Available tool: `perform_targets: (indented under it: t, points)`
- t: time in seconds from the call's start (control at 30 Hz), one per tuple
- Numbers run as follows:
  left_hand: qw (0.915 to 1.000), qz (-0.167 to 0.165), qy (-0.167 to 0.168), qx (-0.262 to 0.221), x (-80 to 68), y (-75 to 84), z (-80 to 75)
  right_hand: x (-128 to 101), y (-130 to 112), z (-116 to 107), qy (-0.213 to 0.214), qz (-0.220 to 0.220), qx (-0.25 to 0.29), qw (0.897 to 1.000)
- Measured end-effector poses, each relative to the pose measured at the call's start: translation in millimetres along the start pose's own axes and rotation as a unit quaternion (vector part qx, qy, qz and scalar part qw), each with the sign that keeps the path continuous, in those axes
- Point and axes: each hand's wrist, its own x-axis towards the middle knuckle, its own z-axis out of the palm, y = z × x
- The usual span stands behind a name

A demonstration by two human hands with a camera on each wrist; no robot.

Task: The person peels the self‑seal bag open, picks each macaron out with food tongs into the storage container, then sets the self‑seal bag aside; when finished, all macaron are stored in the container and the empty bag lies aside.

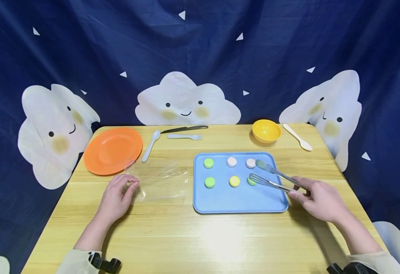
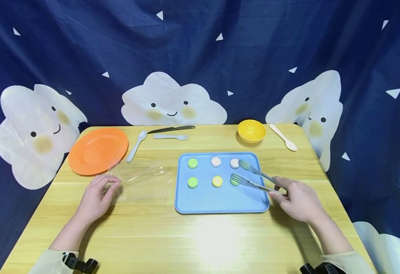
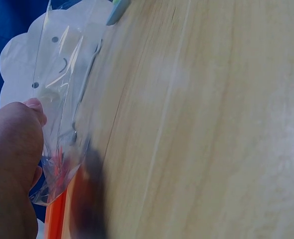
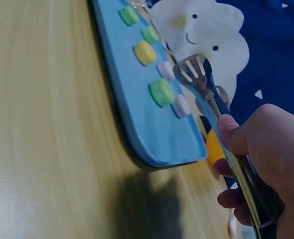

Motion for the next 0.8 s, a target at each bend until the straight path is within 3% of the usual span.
perform_targets:
  t: [0.27, 0.6, 0.8]
  points:
    - [0.9997, 0.0, -0.015, 0.017, 5.6, 0.5, 0.7, -2.3, 16.2, -7.0, 0.058, 0.014, 0.046, 0.997]
    - [0.9984, -0.005, -0.037, 0.043, 8.5, -0.1, 8.4, -14.7, 47.5, 3.5, 0.103, 0.126, 0.058, 0.985]
    - [0.9961, -0.015, -0.067, 0.054, 6.8, -0.8, 12.0, -21.2, 59.9, 12.9, 0.099, 0.169, 0.042, 0.98]
